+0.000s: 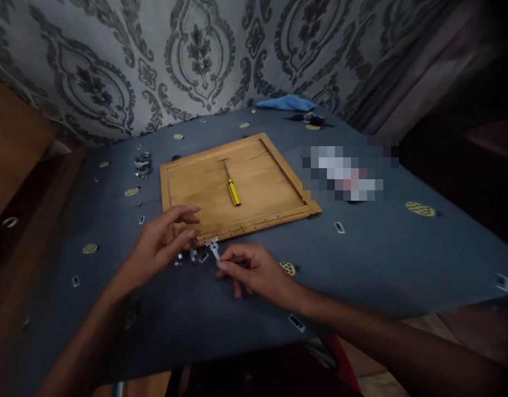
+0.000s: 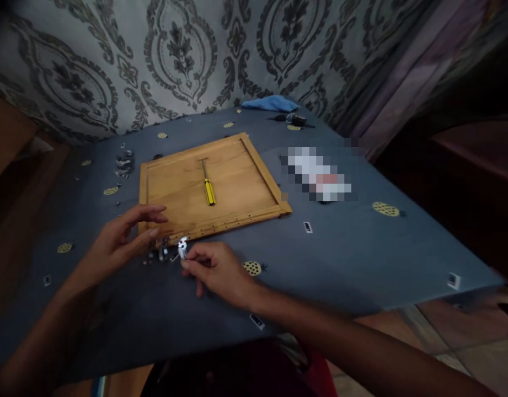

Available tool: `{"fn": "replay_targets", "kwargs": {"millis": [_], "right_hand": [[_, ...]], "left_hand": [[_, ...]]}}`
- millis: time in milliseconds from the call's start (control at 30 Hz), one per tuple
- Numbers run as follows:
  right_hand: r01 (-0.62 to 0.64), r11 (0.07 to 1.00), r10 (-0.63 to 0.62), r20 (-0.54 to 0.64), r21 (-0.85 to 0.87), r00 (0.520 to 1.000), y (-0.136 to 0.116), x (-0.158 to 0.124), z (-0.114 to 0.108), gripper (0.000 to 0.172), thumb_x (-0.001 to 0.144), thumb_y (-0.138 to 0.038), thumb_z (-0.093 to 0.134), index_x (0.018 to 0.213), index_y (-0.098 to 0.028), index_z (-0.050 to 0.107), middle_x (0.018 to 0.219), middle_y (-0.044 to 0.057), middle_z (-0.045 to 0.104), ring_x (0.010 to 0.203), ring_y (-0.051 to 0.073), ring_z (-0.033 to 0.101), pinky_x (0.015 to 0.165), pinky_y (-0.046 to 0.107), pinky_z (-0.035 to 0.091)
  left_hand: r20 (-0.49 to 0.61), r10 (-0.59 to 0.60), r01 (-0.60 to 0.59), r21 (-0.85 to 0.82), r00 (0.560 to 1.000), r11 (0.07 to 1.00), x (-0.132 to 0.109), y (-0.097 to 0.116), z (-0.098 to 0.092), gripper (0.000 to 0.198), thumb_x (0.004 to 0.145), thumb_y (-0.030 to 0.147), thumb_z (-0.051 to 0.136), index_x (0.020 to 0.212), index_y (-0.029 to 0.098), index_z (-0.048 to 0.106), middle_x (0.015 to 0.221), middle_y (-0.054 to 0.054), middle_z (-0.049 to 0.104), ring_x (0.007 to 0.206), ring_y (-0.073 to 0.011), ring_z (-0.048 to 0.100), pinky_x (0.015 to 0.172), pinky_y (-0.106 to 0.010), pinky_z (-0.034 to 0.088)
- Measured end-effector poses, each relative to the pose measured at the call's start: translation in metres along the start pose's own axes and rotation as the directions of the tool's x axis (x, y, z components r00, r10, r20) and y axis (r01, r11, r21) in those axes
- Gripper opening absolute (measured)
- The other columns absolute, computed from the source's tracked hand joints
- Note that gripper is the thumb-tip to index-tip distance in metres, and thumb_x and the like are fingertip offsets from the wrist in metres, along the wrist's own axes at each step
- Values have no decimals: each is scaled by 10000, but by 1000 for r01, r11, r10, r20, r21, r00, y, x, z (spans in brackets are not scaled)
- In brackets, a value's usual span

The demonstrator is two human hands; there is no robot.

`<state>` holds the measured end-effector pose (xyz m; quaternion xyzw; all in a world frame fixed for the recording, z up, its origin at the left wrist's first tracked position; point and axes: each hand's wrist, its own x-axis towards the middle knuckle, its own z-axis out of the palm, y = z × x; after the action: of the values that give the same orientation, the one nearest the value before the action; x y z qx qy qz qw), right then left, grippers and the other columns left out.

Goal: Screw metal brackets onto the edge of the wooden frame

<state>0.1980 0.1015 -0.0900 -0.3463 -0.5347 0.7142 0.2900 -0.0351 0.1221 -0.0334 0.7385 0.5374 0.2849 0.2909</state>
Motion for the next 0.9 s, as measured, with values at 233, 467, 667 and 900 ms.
{"fn": "replay_targets", "kwargs": {"millis": [233,467,667,900], "right_hand": [[-80,997,80,-6,13,997,-1,6,1,403,848,-570,703,819,-181,600,851,22,732,420,40,544,381,173,367],[-100,995,100,22,8,995,0,17,3,328,864,-518,657,810,-201,588,663,-37,650,380,47,509,362,178,358],[-122,992,124,47,-31,991,0,21,3,306,919,-497,626,812,-215,575,418,-98,495,325,72,433,366,179,321],[-123,989,128,58,-77,990,-5,21,4,216,971,-370,569,825,-212,585,411,-87,503,336,75,429,390,181,306]], "left_hand": [[124,105,-114,67,987,991,-22,-12,6,636,892,404,802,1471,314,554,1306,-93,702,1230,-307,662,1046,-447,554],[96,164,-180,191,982,965,-22,-15,22,753,897,481,804,1542,319,450,1339,-111,683,1250,-327,624,1067,-499,516],[83,138,-153,219,987,964,-23,-18,28,720,905,501,790,1522,311,472,1337,-112,686,1255,-331,624,1073,-502,513],[88,152,-167,202,984,965,-24,-21,30,725,918,456,785,1543,308,448,1305,-104,697,1236,-323,634,1081,-504,503]]}}
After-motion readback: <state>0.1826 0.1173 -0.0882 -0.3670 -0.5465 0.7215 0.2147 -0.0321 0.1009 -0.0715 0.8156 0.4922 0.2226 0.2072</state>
